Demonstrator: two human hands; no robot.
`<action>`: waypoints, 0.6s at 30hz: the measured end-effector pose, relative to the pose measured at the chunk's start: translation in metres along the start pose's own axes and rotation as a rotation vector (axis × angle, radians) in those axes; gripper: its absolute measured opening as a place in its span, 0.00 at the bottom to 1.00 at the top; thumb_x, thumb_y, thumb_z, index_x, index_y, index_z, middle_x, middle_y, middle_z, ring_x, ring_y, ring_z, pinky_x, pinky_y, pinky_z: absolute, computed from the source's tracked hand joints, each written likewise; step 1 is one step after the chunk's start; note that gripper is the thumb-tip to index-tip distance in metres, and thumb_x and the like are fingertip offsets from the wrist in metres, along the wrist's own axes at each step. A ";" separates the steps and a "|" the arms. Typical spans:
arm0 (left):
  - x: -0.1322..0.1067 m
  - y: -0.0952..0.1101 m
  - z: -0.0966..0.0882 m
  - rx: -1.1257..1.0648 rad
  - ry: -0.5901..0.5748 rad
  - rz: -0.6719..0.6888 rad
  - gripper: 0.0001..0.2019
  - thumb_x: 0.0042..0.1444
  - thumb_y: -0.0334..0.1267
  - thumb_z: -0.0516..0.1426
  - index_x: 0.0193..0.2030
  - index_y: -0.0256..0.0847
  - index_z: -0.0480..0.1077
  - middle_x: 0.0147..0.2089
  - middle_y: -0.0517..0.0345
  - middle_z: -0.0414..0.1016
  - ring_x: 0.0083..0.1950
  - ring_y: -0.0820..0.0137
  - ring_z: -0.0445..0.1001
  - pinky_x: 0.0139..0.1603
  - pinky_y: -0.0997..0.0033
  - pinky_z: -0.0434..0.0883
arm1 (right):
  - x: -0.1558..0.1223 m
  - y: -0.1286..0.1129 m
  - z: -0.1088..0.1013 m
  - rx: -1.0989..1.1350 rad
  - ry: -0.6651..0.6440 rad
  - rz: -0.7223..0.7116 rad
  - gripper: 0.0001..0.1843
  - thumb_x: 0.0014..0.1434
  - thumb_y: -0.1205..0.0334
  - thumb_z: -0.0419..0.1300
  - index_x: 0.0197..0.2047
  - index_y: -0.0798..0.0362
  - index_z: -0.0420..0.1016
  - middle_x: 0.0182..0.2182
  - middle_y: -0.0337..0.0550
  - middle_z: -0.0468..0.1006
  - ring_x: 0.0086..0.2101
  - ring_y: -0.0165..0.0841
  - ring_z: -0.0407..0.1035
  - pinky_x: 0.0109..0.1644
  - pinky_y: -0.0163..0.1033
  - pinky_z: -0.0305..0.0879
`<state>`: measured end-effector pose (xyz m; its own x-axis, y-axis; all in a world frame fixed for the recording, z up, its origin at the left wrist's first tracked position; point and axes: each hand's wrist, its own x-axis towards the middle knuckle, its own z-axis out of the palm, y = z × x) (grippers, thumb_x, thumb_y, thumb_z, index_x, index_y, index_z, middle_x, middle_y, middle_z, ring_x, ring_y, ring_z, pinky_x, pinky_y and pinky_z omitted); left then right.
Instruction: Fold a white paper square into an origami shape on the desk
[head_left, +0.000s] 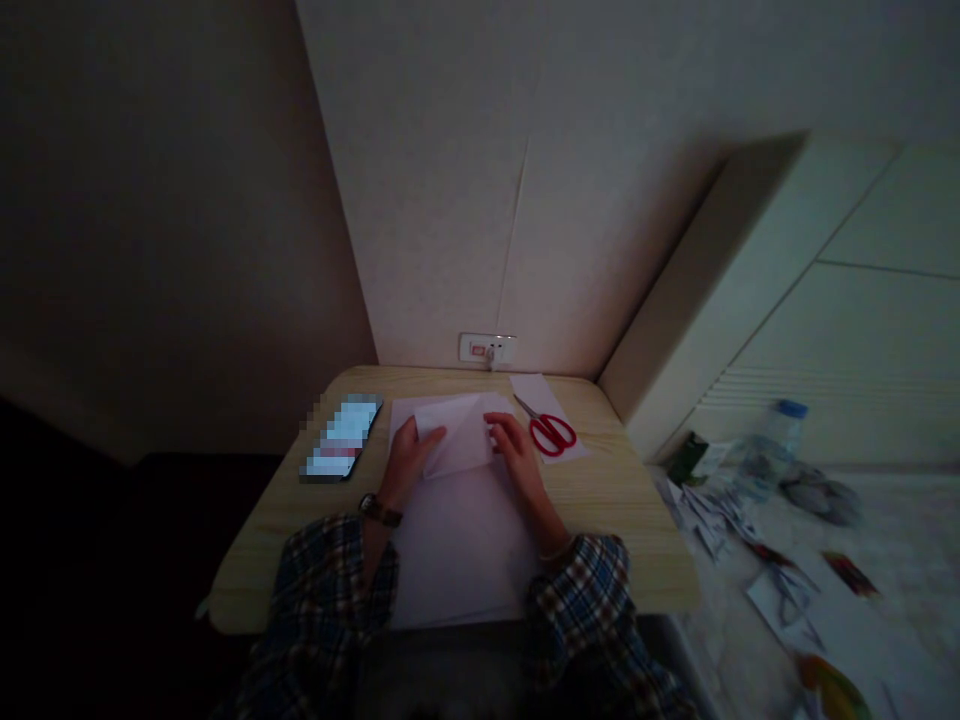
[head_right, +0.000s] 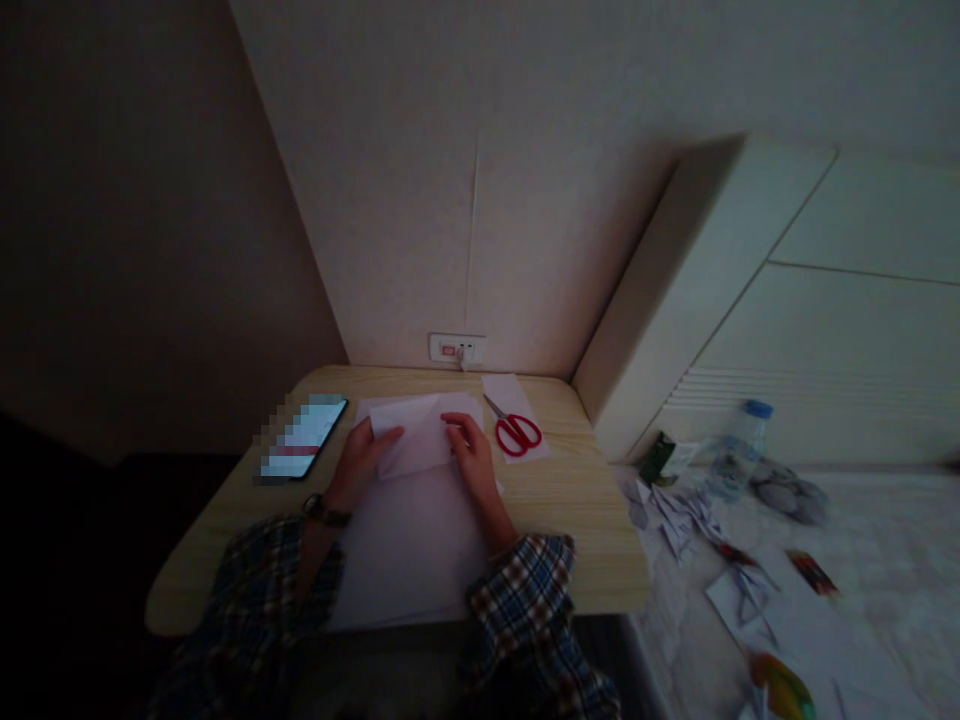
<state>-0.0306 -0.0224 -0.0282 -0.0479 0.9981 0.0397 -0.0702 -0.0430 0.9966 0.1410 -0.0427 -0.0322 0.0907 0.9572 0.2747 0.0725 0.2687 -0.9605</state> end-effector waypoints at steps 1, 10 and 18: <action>0.000 0.000 0.000 0.016 -0.003 0.010 0.19 0.43 0.42 0.61 0.41 0.35 0.70 0.41 0.52 0.76 0.42 0.62 0.73 0.42 0.64 0.69 | 0.000 0.001 0.001 -0.003 0.003 0.007 0.12 0.56 0.54 0.53 0.41 0.48 0.72 0.39 0.40 0.74 0.39 0.34 0.67 0.36 0.36 0.64; -0.002 0.001 0.000 0.036 -0.053 0.139 0.24 0.47 0.36 0.58 0.53 0.43 0.63 0.54 0.53 0.68 0.55 0.62 0.66 0.57 0.63 0.61 | 0.001 0.010 0.004 -0.031 -0.030 0.016 0.13 0.54 0.59 0.55 0.44 0.49 0.68 0.34 0.41 0.73 0.33 0.32 0.68 0.33 0.36 0.65; -0.002 -0.002 -0.001 0.025 -0.065 0.125 0.28 0.48 0.34 0.57 0.59 0.46 0.58 0.61 0.55 0.61 0.61 0.62 0.60 0.63 0.61 0.55 | 0.000 0.008 0.003 -0.135 -0.086 -0.065 0.22 0.58 0.64 0.49 0.56 0.48 0.62 0.48 0.46 0.69 0.40 0.33 0.67 0.40 0.37 0.67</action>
<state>-0.0310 -0.0245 -0.0299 0.0097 0.9858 0.1675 -0.0423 -0.1669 0.9851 0.1382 -0.0404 -0.0398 -0.0035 0.9457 0.3251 0.2089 0.3187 -0.9246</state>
